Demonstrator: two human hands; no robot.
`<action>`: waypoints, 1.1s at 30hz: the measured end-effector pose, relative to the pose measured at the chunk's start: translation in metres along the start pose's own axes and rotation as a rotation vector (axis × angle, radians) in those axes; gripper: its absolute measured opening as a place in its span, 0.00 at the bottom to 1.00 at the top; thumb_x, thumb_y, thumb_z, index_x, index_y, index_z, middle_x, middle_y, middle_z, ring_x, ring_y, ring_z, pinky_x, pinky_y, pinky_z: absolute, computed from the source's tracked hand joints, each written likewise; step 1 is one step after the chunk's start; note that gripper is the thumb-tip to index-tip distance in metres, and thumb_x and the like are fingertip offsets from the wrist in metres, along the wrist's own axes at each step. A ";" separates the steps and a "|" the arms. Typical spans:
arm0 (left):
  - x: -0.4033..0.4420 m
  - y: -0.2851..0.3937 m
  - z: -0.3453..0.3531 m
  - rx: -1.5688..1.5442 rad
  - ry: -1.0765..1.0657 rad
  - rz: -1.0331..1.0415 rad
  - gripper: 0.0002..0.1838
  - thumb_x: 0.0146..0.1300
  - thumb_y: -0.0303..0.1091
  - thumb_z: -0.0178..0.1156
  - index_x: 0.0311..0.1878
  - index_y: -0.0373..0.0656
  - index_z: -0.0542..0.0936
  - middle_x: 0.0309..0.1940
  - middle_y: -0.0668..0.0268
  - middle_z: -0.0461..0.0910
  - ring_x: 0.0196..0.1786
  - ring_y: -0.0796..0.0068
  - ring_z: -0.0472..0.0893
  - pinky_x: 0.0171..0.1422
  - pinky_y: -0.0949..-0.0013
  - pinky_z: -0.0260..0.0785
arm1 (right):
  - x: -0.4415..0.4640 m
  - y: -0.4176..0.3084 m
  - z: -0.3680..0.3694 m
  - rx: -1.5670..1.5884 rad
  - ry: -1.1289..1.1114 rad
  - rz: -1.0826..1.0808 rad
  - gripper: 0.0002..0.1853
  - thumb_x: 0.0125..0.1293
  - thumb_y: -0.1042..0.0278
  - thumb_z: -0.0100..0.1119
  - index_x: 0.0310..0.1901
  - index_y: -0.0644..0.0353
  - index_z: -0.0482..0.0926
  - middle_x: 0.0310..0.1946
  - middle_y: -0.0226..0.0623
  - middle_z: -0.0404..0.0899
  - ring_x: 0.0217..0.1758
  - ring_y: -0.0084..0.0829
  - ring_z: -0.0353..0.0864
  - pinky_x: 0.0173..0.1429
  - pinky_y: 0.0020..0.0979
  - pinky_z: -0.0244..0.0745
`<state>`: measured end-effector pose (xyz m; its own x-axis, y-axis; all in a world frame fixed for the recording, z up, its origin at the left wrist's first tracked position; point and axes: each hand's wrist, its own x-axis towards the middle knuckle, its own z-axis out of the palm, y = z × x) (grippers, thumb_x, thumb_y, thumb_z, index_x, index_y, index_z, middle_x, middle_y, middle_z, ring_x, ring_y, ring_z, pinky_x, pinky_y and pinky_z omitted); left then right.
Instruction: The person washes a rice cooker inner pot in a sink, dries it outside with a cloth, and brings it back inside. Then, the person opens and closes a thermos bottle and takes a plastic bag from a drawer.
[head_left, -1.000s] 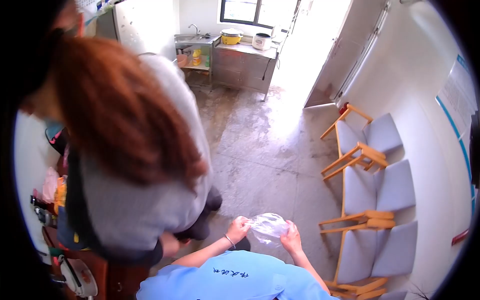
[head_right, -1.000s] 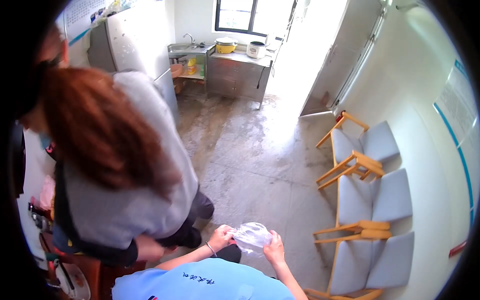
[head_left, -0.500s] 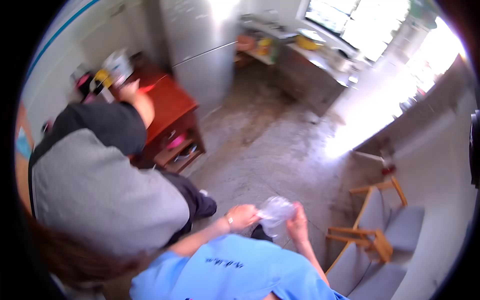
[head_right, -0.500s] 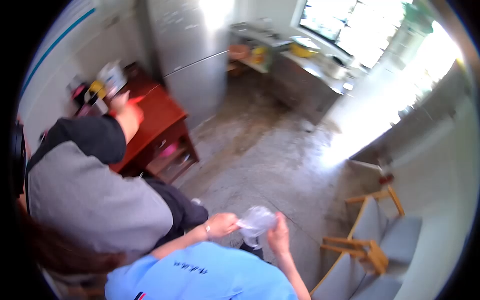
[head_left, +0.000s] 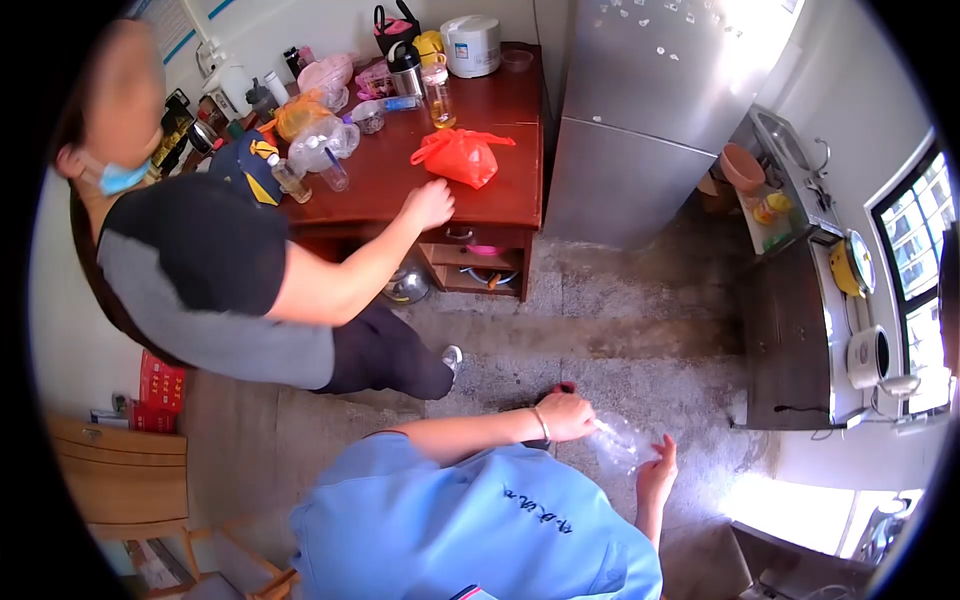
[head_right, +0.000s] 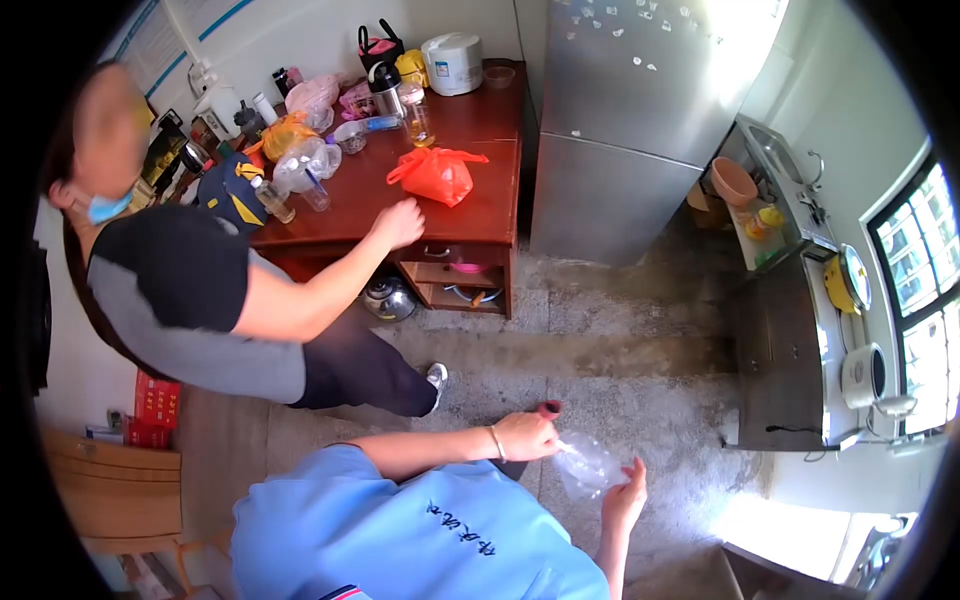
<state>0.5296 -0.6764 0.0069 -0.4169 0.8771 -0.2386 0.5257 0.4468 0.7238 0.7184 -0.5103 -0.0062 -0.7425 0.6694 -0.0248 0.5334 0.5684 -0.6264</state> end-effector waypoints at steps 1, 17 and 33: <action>0.033 0.001 -0.002 -0.008 0.023 0.040 0.16 0.56 0.45 0.55 0.23 0.42 0.79 0.24 0.55 0.78 0.30 0.54 0.78 0.35 0.56 0.69 | 0.030 0.001 -0.004 0.017 0.016 0.077 0.31 0.46 0.85 0.42 0.57 0.61 0.66 0.40 0.47 0.77 0.39 0.43 0.78 0.44 0.37 0.72; 0.480 0.125 -0.072 -0.519 -0.239 0.215 0.12 0.61 0.34 0.53 0.26 0.37 0.79 0.24 0.64 0.79 0.29 0.77 0.77 0.36 0.72 0.70 | 0.392 0.161 -0.190 0.390 -0.247 0.323 0.24 0.55 0.68 0.59 0.54 0.59 0.70 0.45 0.40 0.77 0.42 0.29 0.77 0.46 0.29 0.73; 0.795 0.219 -0.099 -1.102 0.116 0.054 0.11 0.65 0.35 0.52 0.31 0.39 0.78 0.26 0.67 0.79 0.31 0.81 0.77 0.40 0.76 0.68 | 0.843 0.388 -0.387 0.501 0.138 0.174 0.21 0.56 0.65 0.62 0.50 0.64 0.73 0.31 0.36 0.77 0.29 0.21 0.76 0.30 0.22 0.72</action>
